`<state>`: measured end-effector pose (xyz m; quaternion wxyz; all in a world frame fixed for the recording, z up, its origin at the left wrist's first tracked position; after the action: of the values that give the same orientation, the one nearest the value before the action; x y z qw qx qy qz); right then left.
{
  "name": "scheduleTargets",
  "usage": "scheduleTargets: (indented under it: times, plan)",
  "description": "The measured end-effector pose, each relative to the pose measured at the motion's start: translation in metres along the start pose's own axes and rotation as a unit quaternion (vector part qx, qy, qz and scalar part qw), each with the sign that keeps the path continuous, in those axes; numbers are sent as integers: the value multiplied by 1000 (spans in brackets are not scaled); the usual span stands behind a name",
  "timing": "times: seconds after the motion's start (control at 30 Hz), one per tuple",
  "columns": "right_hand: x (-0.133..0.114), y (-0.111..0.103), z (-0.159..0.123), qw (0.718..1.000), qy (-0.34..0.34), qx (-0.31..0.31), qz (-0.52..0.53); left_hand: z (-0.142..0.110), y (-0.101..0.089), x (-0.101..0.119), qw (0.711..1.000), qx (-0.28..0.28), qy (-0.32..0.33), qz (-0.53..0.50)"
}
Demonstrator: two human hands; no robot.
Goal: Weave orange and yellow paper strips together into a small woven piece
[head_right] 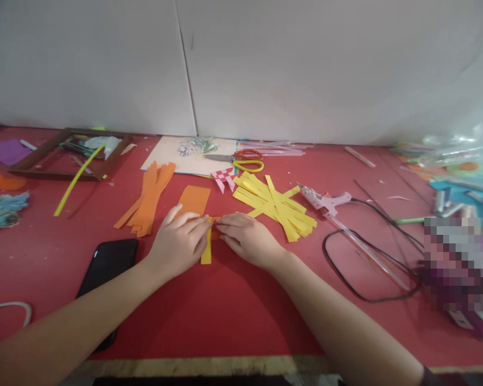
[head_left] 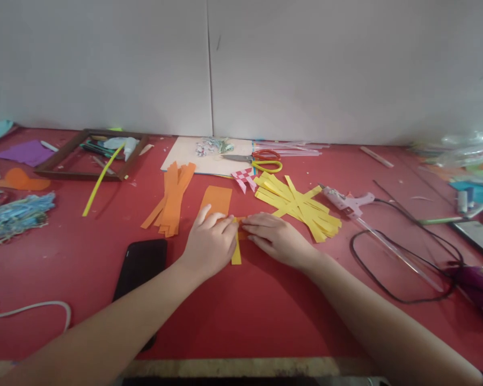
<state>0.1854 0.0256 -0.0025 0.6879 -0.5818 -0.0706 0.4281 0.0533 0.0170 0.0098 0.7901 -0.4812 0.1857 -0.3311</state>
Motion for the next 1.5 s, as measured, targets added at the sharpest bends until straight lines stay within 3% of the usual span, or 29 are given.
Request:
scheduleTargets:
  times: [0.4,0.67,1.2,1.5]
  plan:
    - [-1,1,0,1000,5,-2,-1,-2,13,-5,998,-48,-30,-18]
    - [3,4,0,1000,7,-8,5,-1,11,-8,994,-66,-71,-42]
    - [6,5,-1,999,25,-22,9,-5,9,-6,997,-26,-72,23]
    - [-1,3,0,1000,7,4,6,-2,11,-4,998,-25,-57,20]
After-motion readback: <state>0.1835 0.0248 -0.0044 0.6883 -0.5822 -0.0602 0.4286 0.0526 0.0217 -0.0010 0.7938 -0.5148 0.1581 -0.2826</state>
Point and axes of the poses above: each hand's wrist, its own z-axis towards the middle knuckle, its own y-axis out of the palm, x = y × z, the point moved 7 cm from there along z, towards the middle knuckle, and after that the axes turned 3 degrees about y, right-handed, at the moved point
